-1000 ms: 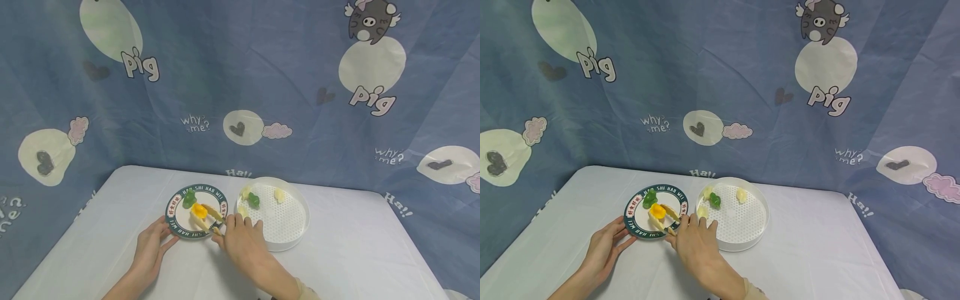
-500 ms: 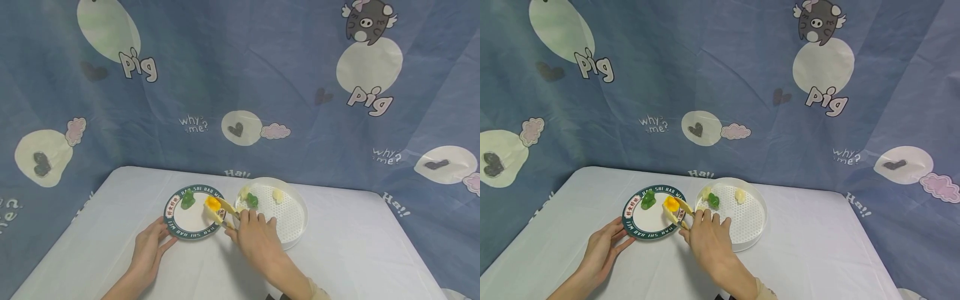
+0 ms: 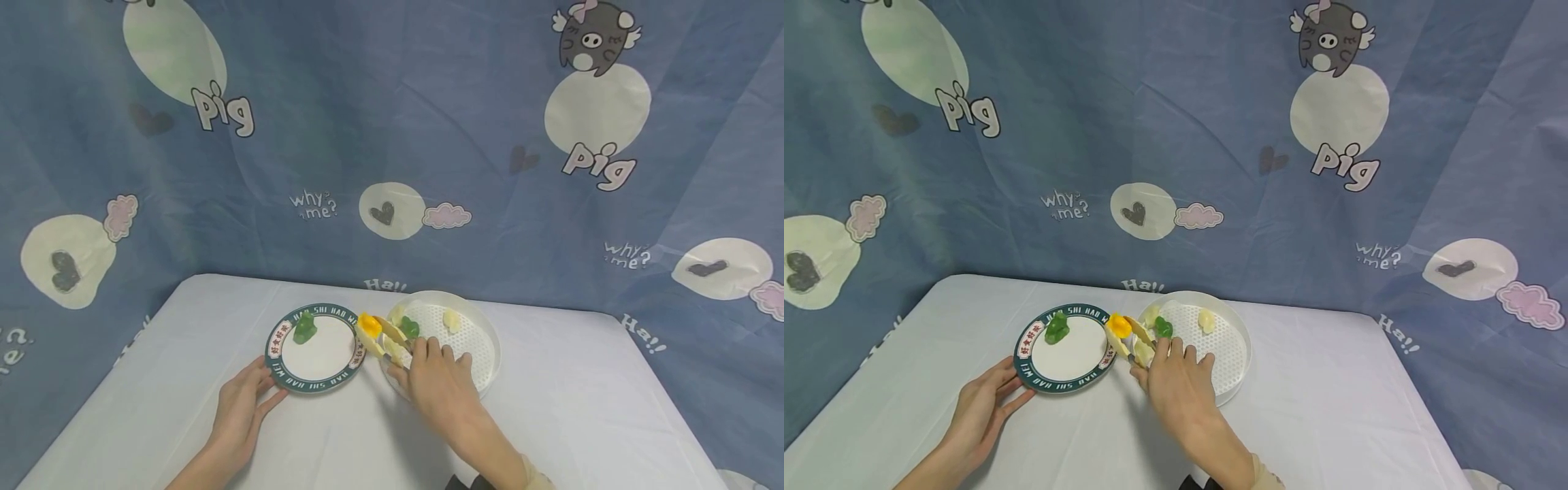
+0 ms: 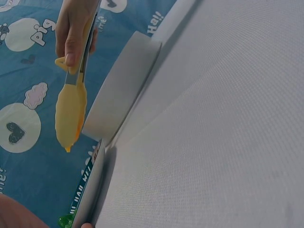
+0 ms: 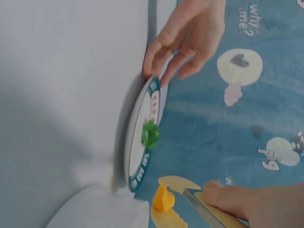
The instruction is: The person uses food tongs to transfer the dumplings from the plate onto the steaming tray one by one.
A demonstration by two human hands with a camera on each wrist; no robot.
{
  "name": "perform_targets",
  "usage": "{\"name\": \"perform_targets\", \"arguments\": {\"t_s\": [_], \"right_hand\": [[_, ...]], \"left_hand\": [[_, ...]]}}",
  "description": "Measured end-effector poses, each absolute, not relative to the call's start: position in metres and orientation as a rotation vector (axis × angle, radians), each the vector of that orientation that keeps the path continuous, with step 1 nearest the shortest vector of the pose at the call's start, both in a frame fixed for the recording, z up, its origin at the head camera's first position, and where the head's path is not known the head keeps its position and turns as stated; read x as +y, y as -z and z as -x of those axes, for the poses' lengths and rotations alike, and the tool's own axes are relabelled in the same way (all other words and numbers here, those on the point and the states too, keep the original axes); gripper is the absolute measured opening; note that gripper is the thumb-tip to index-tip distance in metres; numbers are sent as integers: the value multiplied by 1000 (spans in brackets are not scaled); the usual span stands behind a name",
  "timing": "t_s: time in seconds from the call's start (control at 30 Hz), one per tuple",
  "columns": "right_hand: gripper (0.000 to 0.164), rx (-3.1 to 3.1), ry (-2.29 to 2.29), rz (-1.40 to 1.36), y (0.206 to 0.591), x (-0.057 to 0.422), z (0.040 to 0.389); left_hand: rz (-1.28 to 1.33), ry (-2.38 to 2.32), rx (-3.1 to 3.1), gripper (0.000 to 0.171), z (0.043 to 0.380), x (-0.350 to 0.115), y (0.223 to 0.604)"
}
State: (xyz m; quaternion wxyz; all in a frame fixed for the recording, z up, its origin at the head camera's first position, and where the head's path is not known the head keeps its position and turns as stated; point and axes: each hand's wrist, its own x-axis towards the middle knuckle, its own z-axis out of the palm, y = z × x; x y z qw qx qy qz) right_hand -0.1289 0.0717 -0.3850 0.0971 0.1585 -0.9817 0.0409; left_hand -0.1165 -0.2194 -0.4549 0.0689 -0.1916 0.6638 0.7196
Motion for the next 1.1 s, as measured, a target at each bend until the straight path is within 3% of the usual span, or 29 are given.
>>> {"name": "perform_targets", "arguments": {"t_s": [1.1], "right_hand": [[48, -2956, -143, -334, 376, 131, 142]], "left_hand": [[596, -2171, 1989, 70, 117, -219, 455]]}}
